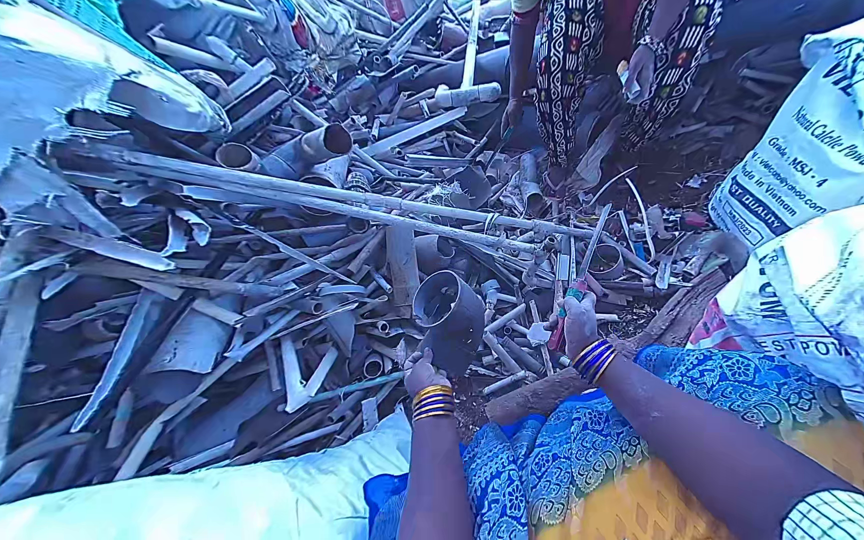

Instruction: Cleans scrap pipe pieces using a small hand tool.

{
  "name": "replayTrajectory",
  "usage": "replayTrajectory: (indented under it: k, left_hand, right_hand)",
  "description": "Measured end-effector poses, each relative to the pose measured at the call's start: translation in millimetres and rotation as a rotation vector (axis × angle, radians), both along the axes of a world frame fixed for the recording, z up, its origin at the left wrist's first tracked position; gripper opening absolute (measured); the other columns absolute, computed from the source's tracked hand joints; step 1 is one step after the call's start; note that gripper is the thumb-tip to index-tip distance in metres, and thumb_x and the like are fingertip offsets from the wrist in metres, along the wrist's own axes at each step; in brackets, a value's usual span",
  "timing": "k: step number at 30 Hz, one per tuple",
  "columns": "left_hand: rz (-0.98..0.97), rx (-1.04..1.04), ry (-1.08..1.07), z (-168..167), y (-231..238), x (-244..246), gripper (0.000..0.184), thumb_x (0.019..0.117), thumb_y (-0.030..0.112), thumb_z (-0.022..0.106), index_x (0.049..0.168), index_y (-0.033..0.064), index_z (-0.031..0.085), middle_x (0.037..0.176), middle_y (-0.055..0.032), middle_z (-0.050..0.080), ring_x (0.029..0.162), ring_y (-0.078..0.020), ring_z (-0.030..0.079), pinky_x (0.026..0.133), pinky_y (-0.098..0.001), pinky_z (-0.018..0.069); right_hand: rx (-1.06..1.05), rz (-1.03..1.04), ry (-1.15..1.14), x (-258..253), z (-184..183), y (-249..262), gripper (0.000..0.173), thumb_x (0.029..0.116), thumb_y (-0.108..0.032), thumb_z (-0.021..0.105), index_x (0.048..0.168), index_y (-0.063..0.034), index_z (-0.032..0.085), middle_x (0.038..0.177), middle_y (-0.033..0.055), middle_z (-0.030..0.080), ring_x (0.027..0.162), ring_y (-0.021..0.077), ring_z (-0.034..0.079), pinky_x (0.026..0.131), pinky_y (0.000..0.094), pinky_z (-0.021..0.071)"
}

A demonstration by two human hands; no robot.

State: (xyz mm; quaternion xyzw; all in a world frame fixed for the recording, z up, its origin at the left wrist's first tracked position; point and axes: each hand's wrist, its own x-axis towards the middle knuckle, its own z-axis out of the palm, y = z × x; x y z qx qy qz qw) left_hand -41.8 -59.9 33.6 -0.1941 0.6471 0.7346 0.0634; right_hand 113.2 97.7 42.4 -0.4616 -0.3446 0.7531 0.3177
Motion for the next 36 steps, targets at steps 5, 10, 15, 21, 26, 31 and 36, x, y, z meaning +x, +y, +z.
replayTrajectory:
  k: [5, 10, 15, 21, 26, 31, 36]
  left_hand:
    - [0.091, 0.073, -0.171, -29, -11, 15, 0.032, 0.103, 0.0, 0.053, 0.135, 0.0022, 0.048, 0.119, -0.0161, 0.055, 0.098, -0.0227, 0.056, 0.083, -0.0387, 0.05]
    - [0.104, 0.13, -0.189, -32, -6, 10, 0.031, 0.1044, 0.001, 0.05, 0.135, -0.0001, 0.047, 0.125, -0.0177, 0.054, 0.104, -0.0245, 0.055, 0.088, -0.0391, 0.0494]
    - [0.073, 0.158, -0.227, -32, 8, 8, 0.025, 0.1054, 0.004, 0.049, 0.131, 0.0029, 0.049, 0.113, -0.0128, 0.053, 0.092, -0.0201, 0.054, 0.08, -0.0339, 0.0487]
    - [-0.021, 0.106, -0.127, -35, 16, 5, 0.024, 0.1062, 0.005, 0.05, 0.13, 0.0042, 0.047, 0.113, -0.013, 0.053, 0.09, -0.0199, 0.056, 0.075, -0.0366, 0.0498]
    - [-0.114, 0.16, 0.072, -38, 13, 3, 0.014, 0.1049, 0.0, 0.05, 0.097, 0.0111, 0.047, 0.084, -0.0012, 0.054, 0.069, -0.0096, 0.057, 0.062, -0.0253, 0.0515]
    - [-0.181, 0.336, 0.294, -41, 8, 3, 0.032, 0.1025, -0.008, 0.044, 0.081, 0.0142, 0.048, 0.068, 0.0064, 0.06, 0.062, -0.005, 0.062, 0.064, -0.0232, 0.0578]
    - [-0.345, 0.134, 0.731, -42, -3, 1, 0.037, 0.0954, -0.012, 0.042, 0.076, 0.0168, 0.056, 0.072, 0.0167, 0.06, 0.073, 0.006, 0.059, 0.075, -0.0155, 0.0521]
  right_hand:
    - [-0.245, 0.74, -0.138, 10, -6, -22, 0.018, 0.1083, -0.015, 0.044, 0.121, -0.0063, 0.054, 0.076, 0.006, 0.056, 0.053, 0.0141, 0.055, 0.05, 0.0282, 0.0505]
    - [-0.049, 0.351, -0.19, 0, -13, -12, 0.045, 0.1123, -0.016, 0.035, 0.154, -0.0052, 0.025, 0.101, 0.0149, 0.054, 0.066, 0.0193, 0.062, 0.063, 0.0346, 0.0568]
    - [-0.088, 0.673, -0.123, 4, -13, -27, 0.036, 0.1112, -0.015, 0.042, 0.145, -0.0057, 0.043, 0.085, 0.0072, 0.053, 0.057, 0.013, 0.053, 0.053, 0.0266, 0.0486]
    - [-0.102, 0.671, -0.097, 1, -15, -23, 0.039, 0.111, -0.015, 0.043, 0.149, -0.0096, 0.039, 0.088, 0.0066, 0.054, 0.057, 0.0112, 0.052, 0.052, 0.0247, 0.0477]
    - [-0.113, 0.634, -0.058, -4, -17, -17, 0.043, 0.1075, -0.009, 0.045, 0.15, -0.0126, 0.039, 0.086, 0.005, 0.053, 0.055, 0.01, 0.049, 0.049, 0.0237, 0.0443]
    - [-0.087, 0.545, -0.069, -8, -12, -13, 0.043, 0.1079, -0.007, 0.044, 0.15, -0.0086, 0.037, 0.088, 0.0066, 0.051, 0.054, 0.0107, 0.049, 0.049, 0.0242, 0.0457]
    - [0.008, 0.227, -0.084, -10, -10, -7, 0.051, 0.1049, -0.002, 0.041, 0.154, -0.0053, 0.026, 0.095, 0.0106, 0.055, 0.06, 0.0132, 0.056, 0.057, 0.0274, 0.0517]
